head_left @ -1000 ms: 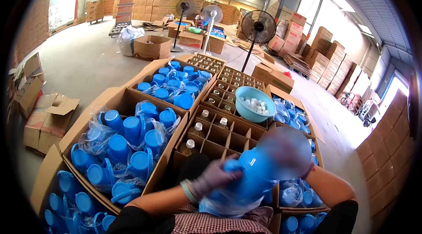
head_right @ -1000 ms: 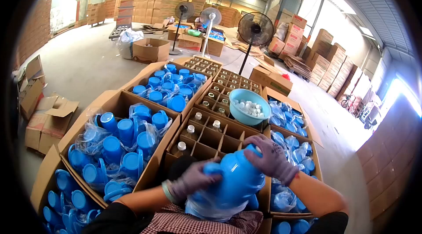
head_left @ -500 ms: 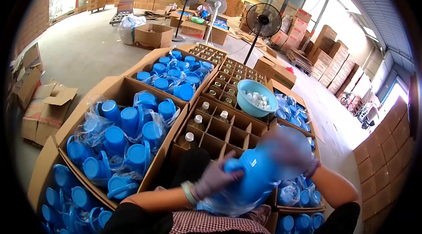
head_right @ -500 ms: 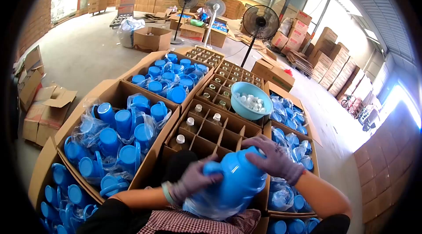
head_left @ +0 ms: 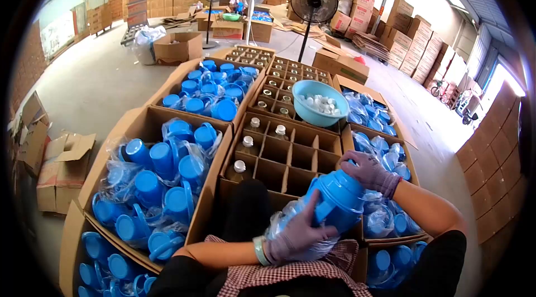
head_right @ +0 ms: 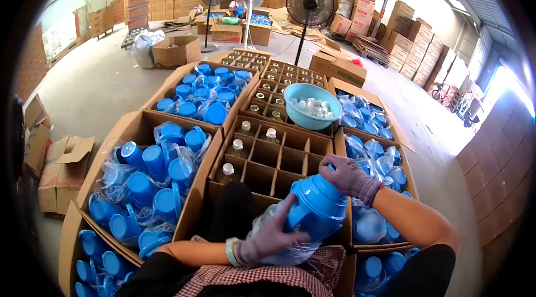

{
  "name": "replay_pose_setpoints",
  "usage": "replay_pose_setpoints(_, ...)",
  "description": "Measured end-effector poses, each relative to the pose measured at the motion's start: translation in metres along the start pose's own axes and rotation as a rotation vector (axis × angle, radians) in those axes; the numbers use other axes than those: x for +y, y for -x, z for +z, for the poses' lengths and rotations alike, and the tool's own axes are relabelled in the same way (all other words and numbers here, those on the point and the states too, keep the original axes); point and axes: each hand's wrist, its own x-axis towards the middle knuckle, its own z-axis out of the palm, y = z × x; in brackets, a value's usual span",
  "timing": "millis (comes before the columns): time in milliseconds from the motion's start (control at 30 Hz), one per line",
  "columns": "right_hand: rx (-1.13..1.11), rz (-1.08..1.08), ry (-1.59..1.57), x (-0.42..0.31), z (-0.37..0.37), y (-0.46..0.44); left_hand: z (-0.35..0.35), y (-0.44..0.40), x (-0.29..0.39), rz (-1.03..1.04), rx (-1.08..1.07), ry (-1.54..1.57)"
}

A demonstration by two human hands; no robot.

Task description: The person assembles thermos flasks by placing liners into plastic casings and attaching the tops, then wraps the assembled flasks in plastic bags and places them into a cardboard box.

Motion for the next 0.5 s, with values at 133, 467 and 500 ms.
replay_pose_setpoints(133,0.124,-0.611,0.182,-0.098,-0.050,0.029,-0.079,-0.005,-0.013,-0.028,-0.325,0.657)
replay_pose_setpoints(467,0.053,-0.133,-0.009,-0.002,-0.013,-0.002,-0.005,-0.025,-0.036,-0.120,0.322,0.230)
replay_pose_setpoints(500,0.023,-0.091,-0.001,-0.010,-0.017,0.001,0.000,-0.020,-0.040,-0.098,0.310,0.279)
